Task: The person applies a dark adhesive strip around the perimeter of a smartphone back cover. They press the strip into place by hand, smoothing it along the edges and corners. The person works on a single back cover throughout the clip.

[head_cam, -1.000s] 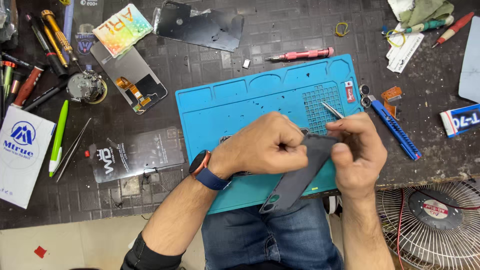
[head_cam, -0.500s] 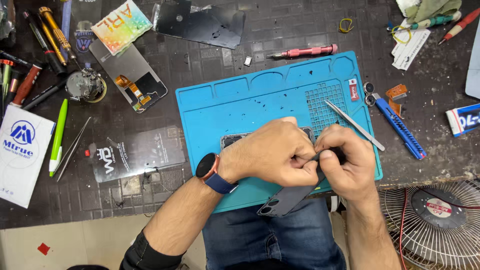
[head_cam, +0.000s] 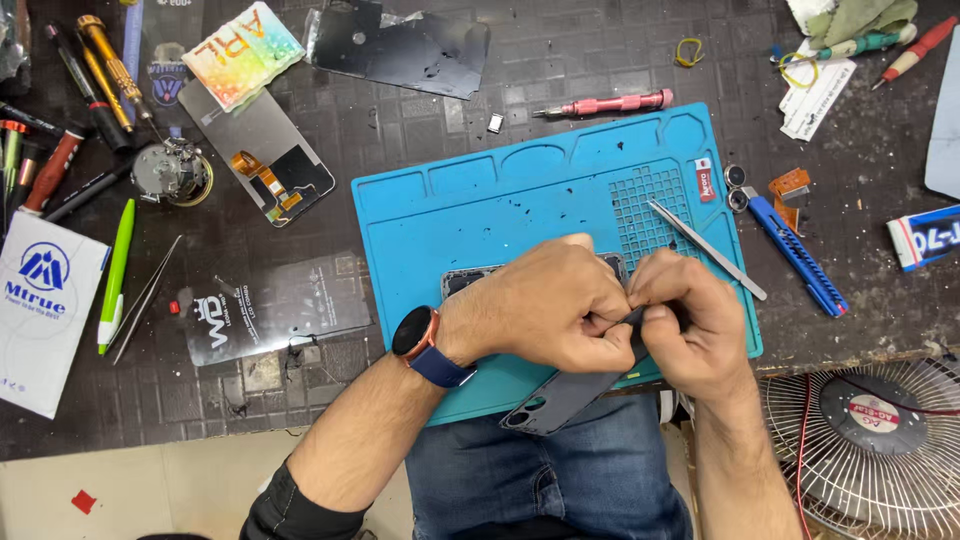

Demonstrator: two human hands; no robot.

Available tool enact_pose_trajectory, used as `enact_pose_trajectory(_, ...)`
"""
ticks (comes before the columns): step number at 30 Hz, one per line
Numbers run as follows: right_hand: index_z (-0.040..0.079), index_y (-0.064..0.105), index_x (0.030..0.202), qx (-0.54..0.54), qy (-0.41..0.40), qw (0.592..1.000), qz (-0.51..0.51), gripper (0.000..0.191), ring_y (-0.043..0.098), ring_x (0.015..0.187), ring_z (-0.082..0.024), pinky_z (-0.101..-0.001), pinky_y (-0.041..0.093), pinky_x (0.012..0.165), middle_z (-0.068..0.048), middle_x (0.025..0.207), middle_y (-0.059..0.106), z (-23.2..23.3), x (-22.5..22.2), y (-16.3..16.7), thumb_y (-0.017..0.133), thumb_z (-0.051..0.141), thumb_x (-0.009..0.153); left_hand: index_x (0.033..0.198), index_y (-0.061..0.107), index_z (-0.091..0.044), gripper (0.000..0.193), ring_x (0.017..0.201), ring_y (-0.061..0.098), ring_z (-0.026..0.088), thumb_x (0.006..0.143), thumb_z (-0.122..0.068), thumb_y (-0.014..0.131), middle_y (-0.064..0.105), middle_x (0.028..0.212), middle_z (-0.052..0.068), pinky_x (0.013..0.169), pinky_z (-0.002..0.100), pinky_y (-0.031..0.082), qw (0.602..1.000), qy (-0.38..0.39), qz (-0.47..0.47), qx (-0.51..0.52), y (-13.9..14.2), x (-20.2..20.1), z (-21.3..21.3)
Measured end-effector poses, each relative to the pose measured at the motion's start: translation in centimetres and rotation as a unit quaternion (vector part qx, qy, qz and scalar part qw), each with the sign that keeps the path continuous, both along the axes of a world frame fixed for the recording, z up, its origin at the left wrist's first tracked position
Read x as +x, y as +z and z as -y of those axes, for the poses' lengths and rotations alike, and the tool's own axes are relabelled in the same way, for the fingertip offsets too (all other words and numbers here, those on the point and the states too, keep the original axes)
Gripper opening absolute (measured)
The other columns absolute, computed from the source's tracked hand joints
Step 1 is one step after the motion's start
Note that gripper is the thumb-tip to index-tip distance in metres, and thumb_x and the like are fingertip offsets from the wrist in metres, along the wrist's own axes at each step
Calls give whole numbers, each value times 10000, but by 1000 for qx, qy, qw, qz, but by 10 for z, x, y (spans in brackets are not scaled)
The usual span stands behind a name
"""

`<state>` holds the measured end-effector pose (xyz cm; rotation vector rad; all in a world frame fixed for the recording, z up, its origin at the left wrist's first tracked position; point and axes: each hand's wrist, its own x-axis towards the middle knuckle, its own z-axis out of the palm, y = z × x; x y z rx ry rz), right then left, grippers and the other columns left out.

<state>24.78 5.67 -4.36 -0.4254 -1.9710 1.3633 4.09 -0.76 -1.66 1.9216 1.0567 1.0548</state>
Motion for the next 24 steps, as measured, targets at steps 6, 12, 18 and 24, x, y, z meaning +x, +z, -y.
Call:
enact_pose_trajectory(6,18,540,968,-32,4,999,-7,160,561,796,-155,-308,493,769,-89,891,590,1,2,-3,431,-85,913,525,325,-101,413,467,349,230,738,-194,667,350,471,27,660,361,315,1000,11,2,8,0,1,1)
enact_pose_trajectory(12,18,512,968,-59,4,998,2,92,512,822,-145,-285,462,764,-98,914,580,2,2,-1,478,-48,914,533,331,-113,405,478,363,223,749,-201,661,350,477,22,654,348,330,1000,12,16,-1,1,0,0)
enact_pose_trajectory(18,30,487,946,-66,3,998,14,127,500,810,-141,-282,464,753,-82,891,555,3,3,-1,457,-71,875,544,349,-106,402,471,388,226,766,-207,669,370,482,18,678,358,356,1000,3,16,-3,1,-1,0)
enact_pose_trajectory(24,33,479,954,-46,11,999,1,165,506,842,-154,-306,479,814,-76,899,532,3,1,-3,456,-98,858,548,352,-100,404,486,389,226,772,-204,672,349,486,25,688,358,359,1000,1,10,5,1,-1,0)
